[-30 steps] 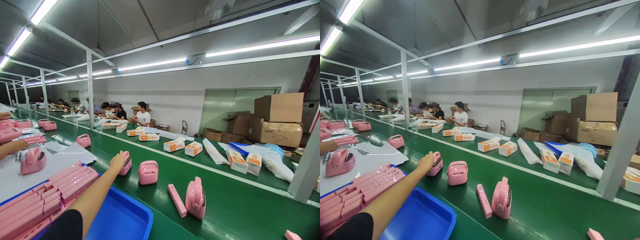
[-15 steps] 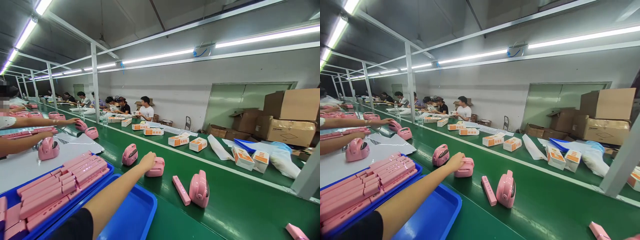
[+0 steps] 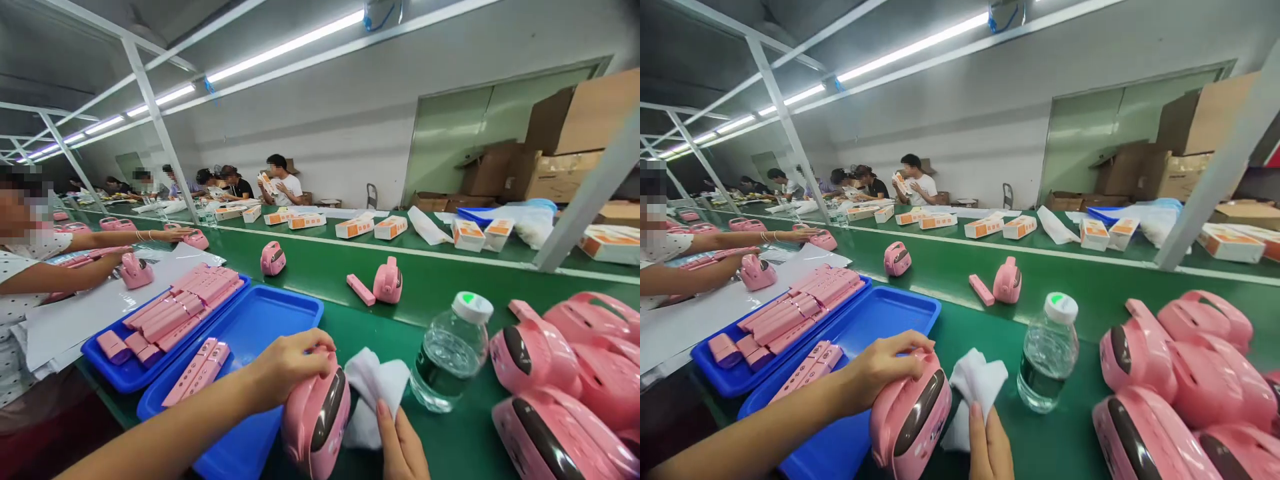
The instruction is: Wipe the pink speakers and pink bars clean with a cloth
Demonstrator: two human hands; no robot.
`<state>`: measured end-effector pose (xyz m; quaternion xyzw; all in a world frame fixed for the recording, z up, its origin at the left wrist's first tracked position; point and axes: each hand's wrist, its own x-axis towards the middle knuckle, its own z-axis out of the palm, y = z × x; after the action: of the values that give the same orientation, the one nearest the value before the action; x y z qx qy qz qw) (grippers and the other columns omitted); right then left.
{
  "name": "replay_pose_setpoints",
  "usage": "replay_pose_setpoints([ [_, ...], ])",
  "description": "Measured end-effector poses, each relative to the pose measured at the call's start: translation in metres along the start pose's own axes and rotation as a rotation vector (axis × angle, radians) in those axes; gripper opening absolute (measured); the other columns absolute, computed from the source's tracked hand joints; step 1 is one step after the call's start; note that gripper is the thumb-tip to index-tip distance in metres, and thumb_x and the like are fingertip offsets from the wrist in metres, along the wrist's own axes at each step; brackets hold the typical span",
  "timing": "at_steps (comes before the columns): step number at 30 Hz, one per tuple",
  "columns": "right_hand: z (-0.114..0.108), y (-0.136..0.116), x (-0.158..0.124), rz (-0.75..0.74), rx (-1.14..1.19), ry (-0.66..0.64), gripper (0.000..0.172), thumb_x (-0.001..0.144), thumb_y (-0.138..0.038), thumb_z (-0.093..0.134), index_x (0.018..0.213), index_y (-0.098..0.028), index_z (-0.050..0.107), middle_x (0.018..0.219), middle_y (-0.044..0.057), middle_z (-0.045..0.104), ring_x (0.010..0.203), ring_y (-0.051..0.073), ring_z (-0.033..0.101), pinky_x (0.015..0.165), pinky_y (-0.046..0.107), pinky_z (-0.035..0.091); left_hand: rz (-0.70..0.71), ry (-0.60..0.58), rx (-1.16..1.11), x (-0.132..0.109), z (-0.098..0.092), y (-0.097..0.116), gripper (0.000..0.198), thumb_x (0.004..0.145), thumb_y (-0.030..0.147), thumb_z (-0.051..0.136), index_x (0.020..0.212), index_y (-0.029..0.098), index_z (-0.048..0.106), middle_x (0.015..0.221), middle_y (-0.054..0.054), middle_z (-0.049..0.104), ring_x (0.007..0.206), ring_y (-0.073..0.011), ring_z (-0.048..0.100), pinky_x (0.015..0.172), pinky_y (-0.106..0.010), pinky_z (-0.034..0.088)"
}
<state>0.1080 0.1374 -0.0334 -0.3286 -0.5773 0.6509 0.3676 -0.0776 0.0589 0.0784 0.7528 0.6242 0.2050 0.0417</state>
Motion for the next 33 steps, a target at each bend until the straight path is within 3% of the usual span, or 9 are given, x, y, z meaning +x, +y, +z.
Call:
replay_pose_setpoints([
  [6, 0.002, 0.0, 0.002, -0.034, -0.017, -0.118, 0.061, 0.084, -0.057, 0.043, 0.125, -0.012, 0.048, 0.126, 0.012, 0.054, 0.116, 0.028, 0.048, 0.096, 0.037, 0.038, 0.018, 0.123, -0.168, -0.025, 0.029, 0.018, 0.028, 0.088, 0.017, 0.04, 0.103, 0.022, 0.064, 0.118, -0.01, 0.059, 0.109, -0.0185, 0.054, 0.091, -0.031, 0.045],
  [11, 0.002, -0.003, 0.003, -0.036, -0.027, -0.124, 0.062, 0.086, -0.056, 0.039, 0.123, -0.008, 0.048, 0.119, 0.016, 0.058, 0.11, 0.029, 0.052, 0.09, 0.038, 0.041, -0.314, 0.232, -0.279, -0.042, 0.03, 0.036, 0.036, 0.09, 0.021, 0.032, 0.121, 0.024, 0.051, 0.123, -0.007, 0.056, 0.115, -0.0182, 0.05, 0.101, -0.037, 0.038],
  [14, 0.004, -0.003, 0.002, -0.067, -0.004, -0.163, 0.056, 0.089, -0.053, 0.037, 0.123, -0.011, 0.049, 0.12, 0.013, 0.058, 0.111, 0.026, 0.052, 0.093, 0.035, 0.04, -0.352, 0.203, -0.329, -0.061, 0.052, 0.044, 0.053, 0.083, 0.041, 0.048, 0.133, 0.025, 0.039, 0.142, -0.009, 0.036, 0.13, -0.0276, 0.033, 0.107, -0.044, 0.028],
  [17, 0.01, -0.003, 0.0, -0.11, 0.025, -0.247, 0.048, 0.09, -0.049, 0.037, 0.121, -0.016, 0.053, 0.119, 0.009, 0.06, 0.112, 0.024, 0.052, 0.095, 0.033, 0.04, -0.303, 0.269, -0.35, -0.067, 0.08, 0.047, 0.077, 0.076, 0.042, 0.058, 0.141, 0.023, 0.022, 0.149, -0.011, 0.021, 0.133, -0.0322, 0.025, 0.108, -0.048, 0.025],
  [20, 0.017, -0.005, 0.0, -0.147, 0.035, -0.304, 0.045, 0.091, -0.046, 0.037, 0.123, -0.018, 0.053, 0.122, 0.008, 0.058, 0.114, 0.022, 0.051, 0.1, 0.033, 0.036, -0.384, 0.451, -0.462, -0.057, 0.093, 0.054, 0.057, 0.084, 0.035, 0.049, 0.138, 0.023, 0.032, 0.142, -0.011, 0.036, 0.129, -0.0289, 0.035, 0.105, -0.045, 0.031],
  [24, 0.018, -0.013, -0.005, -0.168, 0.011, -0.3, 0.046, 0.094, -0.042, 0.029, 0.13, -0.018, 0.045, 0.124, 0.01, 0.056, 0.115, 0.024, 0.05, 0.096, 0.036, 0.039, -0.52, 0.579, -0.763, -0.04, 0.081, 0.069, 0.044, 0.084, 0.039, 0.05, 0.122, 0.018, 0.053, 0.114, -0.01, 0.063, 0.113, -0.0277, 0.051, 0.095, -0.039, 0.043],
  [26, 0.015, -0.019, -0.011, -0.308, -0.072, -0.274, 0.043, 0.095, -0.036, 0.03, 0.134, -0.021, 0.039, 0.131, 0.009, 0.05, 0.12, 0.024, 0.045, 0.098, 0.037, 0.037, -0.566, 0.622, -0.891, -0.035, 0.073, 0.076, 0.04, 0.083, 0.041, 0.051, 0.113, 0.016, 0.06, 0.101, -0.009, 0.068, 0.103, -0.0262, 0.057, 0.088, -0.035, 0.046],
  [30, 0.007, -0.03, -0.019, -0.981, -0.405, -0.346, 0.047, 0.093, -0.029, 0.032, 0.139, -0.019, 0.029, 0.136, 0.01, 0.044, 0.128, 0.026, 0.034, 0.106, 0.043, 0.025, -0.643, 0.716, -1.024, -0.029, 0.064, 0.086, 0.037, 0.079, 0.043, 0.057, 0.099, 0.013, 0.068, 0.086, -0.007, 0.07, 0.078, -0.0198, 0.062, 0.067, -0.025, 0.05],
  [33, 0.003, -0.033, -0.016, -0.99, -0.46, -0.37, 0.045, 0.094, -0.028, 0.031, 0.137, -0.018, 0.032, 0.134, 0.009, 0.046, 0.126, 0.023, 0.038, 0.104, 0.039, 0.031, -0.663, 0.732, -1.119, -0.026, 0.063, 0.09, 0.038, 0.079, 0.043, 0.058, 0.102, 0.014, 0.068, 0.094, -0.008, 0.07, 0.082, -0.0199, 0.063, 0.073, -0.026, 0.05],
])
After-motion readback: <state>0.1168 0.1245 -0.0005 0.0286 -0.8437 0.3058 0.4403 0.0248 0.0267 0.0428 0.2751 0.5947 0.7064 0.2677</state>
